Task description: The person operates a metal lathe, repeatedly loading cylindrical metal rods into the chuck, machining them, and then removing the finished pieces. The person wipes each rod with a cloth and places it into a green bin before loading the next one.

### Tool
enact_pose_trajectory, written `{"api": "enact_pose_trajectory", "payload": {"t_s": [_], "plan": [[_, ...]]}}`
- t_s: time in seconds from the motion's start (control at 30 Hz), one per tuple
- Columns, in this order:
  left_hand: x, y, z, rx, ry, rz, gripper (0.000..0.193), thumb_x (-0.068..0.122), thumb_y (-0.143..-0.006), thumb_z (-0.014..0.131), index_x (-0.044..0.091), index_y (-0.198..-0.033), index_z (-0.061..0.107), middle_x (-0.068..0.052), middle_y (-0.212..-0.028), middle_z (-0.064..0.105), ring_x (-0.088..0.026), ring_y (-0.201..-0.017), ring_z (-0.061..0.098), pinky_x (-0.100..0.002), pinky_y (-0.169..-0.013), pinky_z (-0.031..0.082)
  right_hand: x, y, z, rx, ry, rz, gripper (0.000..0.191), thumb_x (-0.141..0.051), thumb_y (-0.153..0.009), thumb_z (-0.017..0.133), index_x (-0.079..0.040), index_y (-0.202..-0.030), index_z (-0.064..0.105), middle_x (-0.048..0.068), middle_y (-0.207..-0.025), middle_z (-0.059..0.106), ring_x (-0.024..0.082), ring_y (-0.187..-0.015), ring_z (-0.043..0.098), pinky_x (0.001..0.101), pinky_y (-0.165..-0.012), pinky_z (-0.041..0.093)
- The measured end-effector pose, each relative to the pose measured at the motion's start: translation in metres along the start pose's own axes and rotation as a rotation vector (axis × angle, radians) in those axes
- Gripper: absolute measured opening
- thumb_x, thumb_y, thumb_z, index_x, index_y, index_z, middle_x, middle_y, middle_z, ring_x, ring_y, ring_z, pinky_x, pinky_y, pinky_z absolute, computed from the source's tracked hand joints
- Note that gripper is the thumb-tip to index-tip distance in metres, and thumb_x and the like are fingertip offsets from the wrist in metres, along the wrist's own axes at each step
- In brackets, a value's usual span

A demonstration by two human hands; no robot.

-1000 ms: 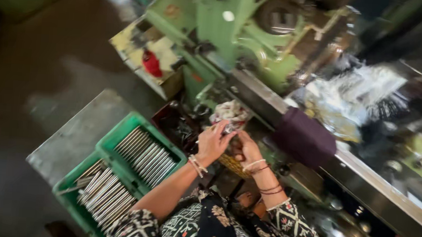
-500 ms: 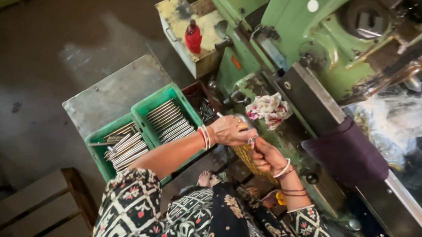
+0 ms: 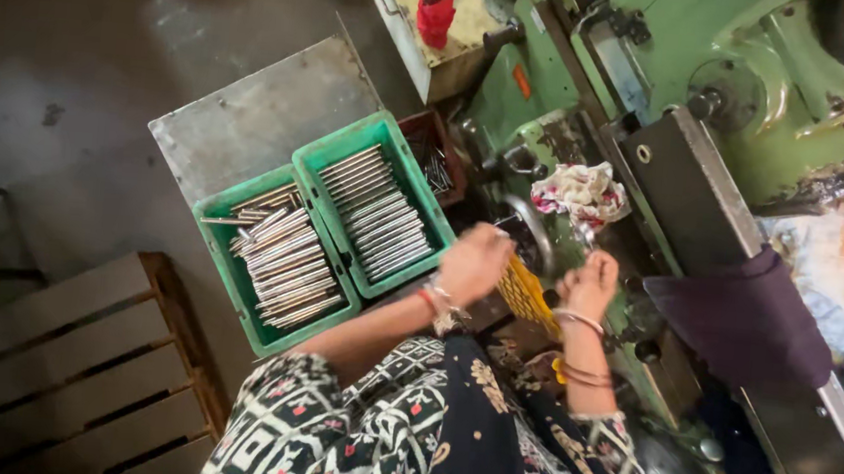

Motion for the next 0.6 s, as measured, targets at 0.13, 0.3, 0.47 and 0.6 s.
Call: {"api": "enact_pose_trajectory", "payload": {"t_s": [0.13,0.3,0.47,0.6], "plan": [[-0.103,-0.028,-0.083,0.254,-0.517,0.07,0.027,0.006,-0.089,0.057,0.011,-0.109,0.074,-0.017,-0.09,0.064,-0.036,-0.085,0.062,-0.05,-0.072,0.05,0.004,0.007,-0.046,-0.049,0.014,0.111,0.009,-0.025,-0.107,0.059,-0.019,-0.105,0.053,-0.006,-0.066,0.036,0.006,-0.051,0.028,0.0226,-0.042,0.023],[-0.161,-0.016,-0.106,0.427,-0.51,0.123,0.04,0.004,-0.088,0.058,0.023,-0.115,0.08,-0.013,-0.096,0.064,-0.036,-0.094,0.061,-0.048,-0.081,0.049,0.008,0.032,-0.061,-0.131,-0.105,0.203,0.013,-0.031,-0.105,0.06,-0.02,-0.109,0.056,-0.006,-0.064,0.033,0.006,-0.052,0.026,0.0212,-0.043,0.022],[-0.168,-0.008,-0.169,0.614,-0.528,0.121,0.027,0.004,-0.085,0.06,0.016,-0.103,0.077,-0.011,-0.098,0.067,-0.034,-0.095,0.063,-0.049,-0.085,0.048,0.002,0.04,-0.067,-0.095,-0.086,0.217,0.013,-0.034,-0.109,0.057,-0.021,-0.111,0.055,-0.006,-0.066,0.03,0.007,-0.054,0.024,0.0211,-0.044,0.021],[-0.224,0.011,-0.267,0.716,-0.785,-0.254,0.034,0.024,-0.072,0.076,0.006,-0.101,0.073,-0.016,-0.099,0.067,-0.037,-0.098,0.063,-0.05,-0.084,0.05,-0.016,0.037,-0.066,-0.179,-0.124,0.183,0.012,-0.032,-0.112,0.055,-0.02,-0.112,0.056,-0.006,-0.067,0.029,0.006,-0.054,0.023,0.0203,-0.045,0.021]]}}
Point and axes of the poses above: each hand's wrist, its own y-axis away from the middle knuckle, its own z-axis out of the palm, x = y × z, the point moved 10 cm from there along -y, towards the middle knuckle
